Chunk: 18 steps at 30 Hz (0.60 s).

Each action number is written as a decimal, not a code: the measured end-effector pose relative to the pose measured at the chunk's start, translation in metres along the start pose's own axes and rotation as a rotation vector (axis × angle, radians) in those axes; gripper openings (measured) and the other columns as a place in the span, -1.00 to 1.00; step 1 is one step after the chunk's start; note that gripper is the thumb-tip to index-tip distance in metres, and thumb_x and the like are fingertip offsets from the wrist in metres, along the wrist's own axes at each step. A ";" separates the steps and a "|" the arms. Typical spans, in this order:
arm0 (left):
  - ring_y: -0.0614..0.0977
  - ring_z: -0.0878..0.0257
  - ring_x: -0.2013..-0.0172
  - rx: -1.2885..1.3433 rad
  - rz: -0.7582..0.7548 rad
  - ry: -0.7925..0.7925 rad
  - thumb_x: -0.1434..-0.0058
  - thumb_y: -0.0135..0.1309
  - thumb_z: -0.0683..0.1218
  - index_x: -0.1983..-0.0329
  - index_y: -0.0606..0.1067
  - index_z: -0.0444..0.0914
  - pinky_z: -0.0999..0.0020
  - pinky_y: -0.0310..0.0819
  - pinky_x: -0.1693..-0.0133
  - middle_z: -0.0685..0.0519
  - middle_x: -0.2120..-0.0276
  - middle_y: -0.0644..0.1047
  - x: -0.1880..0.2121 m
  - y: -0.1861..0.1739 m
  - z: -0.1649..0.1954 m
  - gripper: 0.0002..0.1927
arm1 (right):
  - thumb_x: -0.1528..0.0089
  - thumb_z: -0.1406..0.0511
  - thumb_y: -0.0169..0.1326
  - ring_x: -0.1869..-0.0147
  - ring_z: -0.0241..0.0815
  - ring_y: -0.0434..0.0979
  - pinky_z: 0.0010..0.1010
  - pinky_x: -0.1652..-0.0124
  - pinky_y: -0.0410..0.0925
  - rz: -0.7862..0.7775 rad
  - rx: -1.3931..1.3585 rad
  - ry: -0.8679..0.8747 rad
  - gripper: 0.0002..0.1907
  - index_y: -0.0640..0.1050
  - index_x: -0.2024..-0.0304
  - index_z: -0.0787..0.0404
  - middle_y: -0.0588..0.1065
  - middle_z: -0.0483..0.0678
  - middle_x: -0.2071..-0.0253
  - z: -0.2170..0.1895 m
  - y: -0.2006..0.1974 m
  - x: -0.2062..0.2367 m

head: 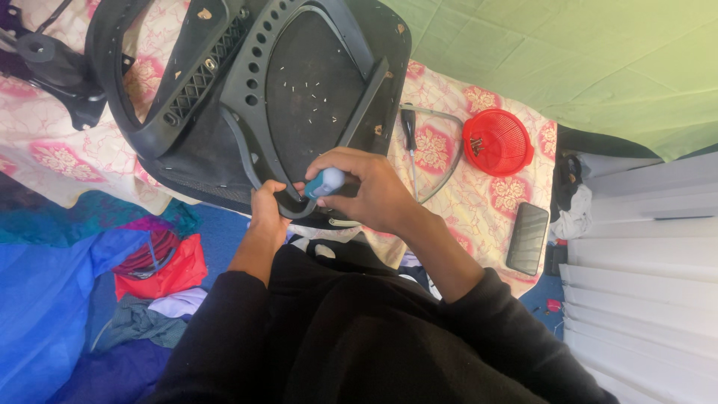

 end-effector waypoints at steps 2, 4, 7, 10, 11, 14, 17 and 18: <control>0.67 0.07 0.13 -0.021 0.016 0.010 -0.20 -0.10 -0.14 -0.17 0.22 -0.25 0.17 0.64 0.09 -0.17 0.13 0.60 -0.001 -0.004 0.001 -0.55 | -0.08 0.53 0.30 -0.05 -0.18 0.61 -0.36 0.05 0.49 -0.022 0.072 0.013 -0.61 0.55 0.07 0.19 0.55 -0.10 0.03 -0.003 0.004 0.001; 0.67 0.08 0.13 -0.024 0.040 0.000 -0.19 -0.08 -0.14 -0.17 0.23 -0.20 0.18 0.63 0.09 -0.15 0.11 0.59 -0.002 -0.007 -0.002 -0.55 | -0.09 0.54 0.27 -0.11 -0.13 0.59 -0.34 -0.04 0.46 -0.025 0.089 -0.117 -0.60 0.51 0.05 0.19 0.54 -0.09 0.02 -0.016 0.007 0.002; 0.64 0.08 0.13 -0.020 0.086 -0.017 -0.16 -0.05 -0.14 -0.16 0.23 -0.17 0.15 0.62 0.11 -0.12 0.08 0.53 -0.006 -0.011 -0.004 -0.54 | -0.12 0.54 0.23 -0.15 -0.10 0.55 -0.35 -0.07 0.43 -0.031 0.092 -0.170 -0.62 0.48 0.05 0.18 0.49 -0.07 0.01 -0.022 0.012 0.003; 0.58 0.07 0.10 -0.016 0.115 -0.019 -0.14 -0.02 -0.13 -0.17 0.24 -0.16 0.12 0.60 0.14 -0.08 0.03 0.44 -0.008 -0.014 -0.006 -0.51 | -0.18 0.48 0.24 -0.13 -0.11 0.52 -0.34 -0.08 0.41 -0.030 0.092 -0.196 -0.67 0.48 0.05 0.16 0.42 -0.05 -0.02 -0.025 0.018 0.004; 0.57 0.07 0.08 -0.010 0.116 -0.021 -0.14 -0.01 -0.13 -0.18 0.24 -0.16 0.12 0.59 0.14 -0.09 0.02 0.42 -0.009 -0.015 -0.006 -0.49 | -0.20 0.45 0.26 -0.12 -0.12 0.52 -0.33 -0.09 0.41 -0.028 0.092 -0.214 -0.69 0.49 0.05 0.15 0.40 -0.05 -0.03 -0.027 0.020 0.004; 0.56 0.06 0.06 -0.023 0.117 -0.016 -0.14 0.00 -0.13 -0.20 0.24 -0.17 0.12 0.55 0.16 -0.10 -0.01 0.41 -0.010 -0.017 -0.006 -0.47 | -0.25 0.40 0.27 -0.06 -0.11 0.49 -0.33 -0.05 0.42 -0.016 0.065 -0.210 -0.72 0.50 0.02 0.14 0.29 0.01 -0.04 -0.027 0.025 0.003; 0.55 0.04 0.05 -0.037 0.126 -0.017 -0.13 0.00 -0.13 -0.21 0.24 -0.16 0.10 0.55 0.15 -0.11 -0.02 0.40 -0.010 -0.019 -0.006 -0.46 | -0.23 0.40 0.23 -0.03 -0.15 0.52 -0.38 0.06 0.46 -0.088 0.043 -0.087 -0.71 0.50 0.01 0.13 0.31 -0.04 -0.02 -0.016 0.033 0.002; 0.55 0.03 0.04 -0.041 0.131 -0.019 -0.12 -0.01 -0.13 -0.21 0.24 -0.15 0.09 0.55 0.14 -0.11 -0.03 0.40 -0.009 -0.019 -0.006 -0.46 | -0.24 0.40 0.22 -0.04 -0.15 0.52 -0.38 0.04 0.45 -0.072 0.057 -0.106 -0.69 0.49 -0.01 0.12 0.32 -0.04 -0.03 -0.018 0.031 0.002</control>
Point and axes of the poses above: each hand's wrist, its own x-axis away from the middle knuckle, its own y-axis out of the palm, z = x × y, the point moved 9 cm from there along -x, towards the middle knuckle
